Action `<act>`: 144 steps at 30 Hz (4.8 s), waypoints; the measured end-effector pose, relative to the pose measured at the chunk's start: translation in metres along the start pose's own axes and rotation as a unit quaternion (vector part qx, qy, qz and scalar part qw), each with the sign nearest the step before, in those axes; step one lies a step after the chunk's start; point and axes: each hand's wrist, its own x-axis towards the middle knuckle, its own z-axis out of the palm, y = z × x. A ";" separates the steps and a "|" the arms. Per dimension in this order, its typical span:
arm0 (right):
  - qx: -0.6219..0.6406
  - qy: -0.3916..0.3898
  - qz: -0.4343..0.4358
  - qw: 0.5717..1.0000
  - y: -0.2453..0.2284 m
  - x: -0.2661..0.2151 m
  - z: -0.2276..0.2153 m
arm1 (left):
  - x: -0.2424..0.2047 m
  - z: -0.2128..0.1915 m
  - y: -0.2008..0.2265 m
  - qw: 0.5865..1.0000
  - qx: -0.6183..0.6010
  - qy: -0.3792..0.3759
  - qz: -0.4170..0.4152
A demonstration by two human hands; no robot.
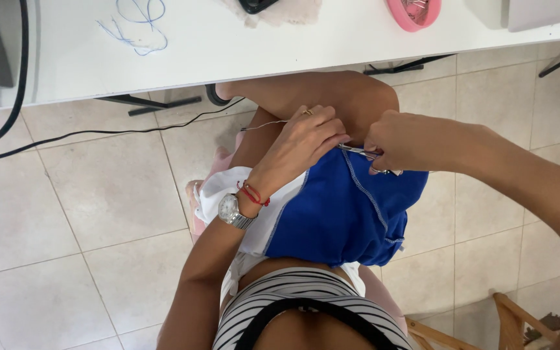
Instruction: Pinning pieces of fabric together to prepare a garment for sewing
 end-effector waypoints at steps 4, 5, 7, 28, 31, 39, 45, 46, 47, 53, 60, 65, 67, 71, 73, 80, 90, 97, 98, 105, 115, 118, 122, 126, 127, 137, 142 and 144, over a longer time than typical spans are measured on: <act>0.000 0.009 -0.007 1.000 -0.001 -0.001 0.000 | 0.000 0.002 -0.001 1.000 0.012 -0.005 -0.001; 0.001 0.004 -0.003 1.000 0.001 0.002 0.002 | 0.000 0.003 -0.001 1.000 0.013 -0.001 0.002; 0.003 -0.001 0.001 1.000 0.001 0.003 0.002 | 0.000 0.002 -0.001 1.000 0.015 0.003 0.004; 0.091 0.197 0.023 0.976 -0.007 -0.030 -0.050 | 0.017 -0.225 0.029 0.943 0.193 0.269 -0.031; 0.109 0.234 0.036 0.965 -0.023 -0.039 -0.066 | 0.017 -0.241 0.027 0.944 0.215 0.247 -0.036; 0.236 0.382 0.010 0.893 -0.014 -0.014 -0.070 | 0.015 -0.263 0.027 0.947 0.274 0.145 -0.077; -0.124 0.580 0.083 0.801 0.050 0.101 -0.049 | 0.011 -0.271 0.024 0.945 0.304 0.064 -0.099; -0.122 0.579 0.084 0.802 0.047 0.108 -0.051 | 0.002 -0.268 0.018 0.946 0.303 0.062 -0.099; -0.136 0.589 0.094 0.791 0.045 0.114 -0.054 | -0.005 -0.266 0.013 0.940 0.324 0.037 -0.095; -0.297 0.600 0.208 0.714 0.039 0.145 -0.056 | -0.004 -0.215 0.074 0.881 0.460 0.095 -0.049; -0.254 0.705 0.100 0.654 0.009 0.077 -0.031 | -0.022 -0.028 0.027 0.988 0.076 -0.072 -0.116; 0.054 0.505 -0.076 0.858 -0.012 0.013 0.043 | -0.031 0.009 -0.003 0.975 -0.044 -0.104 -0.189; 0.096 0.447 -0.108 0.883 -0.012 0.007 0.072 | -0.027 0.007 -0.002 0.972 -0.045 -0.124 -0.195; 0.000 0.519 -0.030 0.854 -0.012 0.014 0.111 | -0.023 0.004 0.010 0.956 -0.158 -0.129 -0.213; 0.004 0.529 -0.019 0.849 -0.013 0.016 0.118 | -0.023 0.005 0.016 0.950 -0.170 -0.132 -0.224; 0.075 0.573 -0.064 0.814 -0.022 0.012 0.140 | -0.040 0.013 0.035 0.968 -0.049 -0.097 -0.227; 0.011 0.675 -0.052 0.736 -0.031 0.013 0.171 | -0.058 0.034 0.038 0.988 0.072 0.001 -0.135; 0.181 0.639 -0.090 0.742 -0.030 0.018 0.159 | -0.050 0.024 0.045 0.989 0.002 -0.016 -0.145; 0.208 0.620 -0.096 0.751 -0.033 0.013 0.151 | -0.049 0.021 0.044 0.988 -0.031 -0.021 -0.152; 0.250 0.569 -0.109 0.776 -0.036 0.001 0.131 | -0.047 0.013 0.049 0.975 -0.129 -0.037 -0.179; 0.262 0.570 -0.098 0.773 -0.034 0.007 0.129 | -0.050 0.016 0.048 0.976 -0.118 -0.026 -0.182; 0.264 0.570 -0.100 0.772 -0.029 0.010 0.133 | -0.051 0.018 0.047 0.977 -0.114 -0.011 -0.182; 0.257 0.569 -0.097 0.775 -0.025 0.014 0.140 | -0.047 0.017 0.052 0.979 -0.095 -0.001 -0.181; 0.256 0.568 -0.095 0.777 -0.024 0.017 0.145 | -0.036 0.012 0.058 0.983 -0.076 -0.017 -0.169; 0.256 0.567 -0.096 0.777 -0.024 0.017 0.146 | -0.038 0.015 0.055 0.982 -0.075 -0.016 -0.170; 0.201 0.557 -0.109 0.799 -0.020 0.008 0.130 | -0.039 0.015 0.053 0.987 -0.065 -0.021 -0.146; 0.186 0.562 -0.111 0.798 -0.015 0.008 0.131 | -0.038 0.015 0.052 0.981 -0.102 -0.014 -0.165; 0.177 0.562 -0.113 0.800 -0.017 0.003 0.124 | -0.039 0.017 0.050 0.979 -0.115 -0.009 -0.169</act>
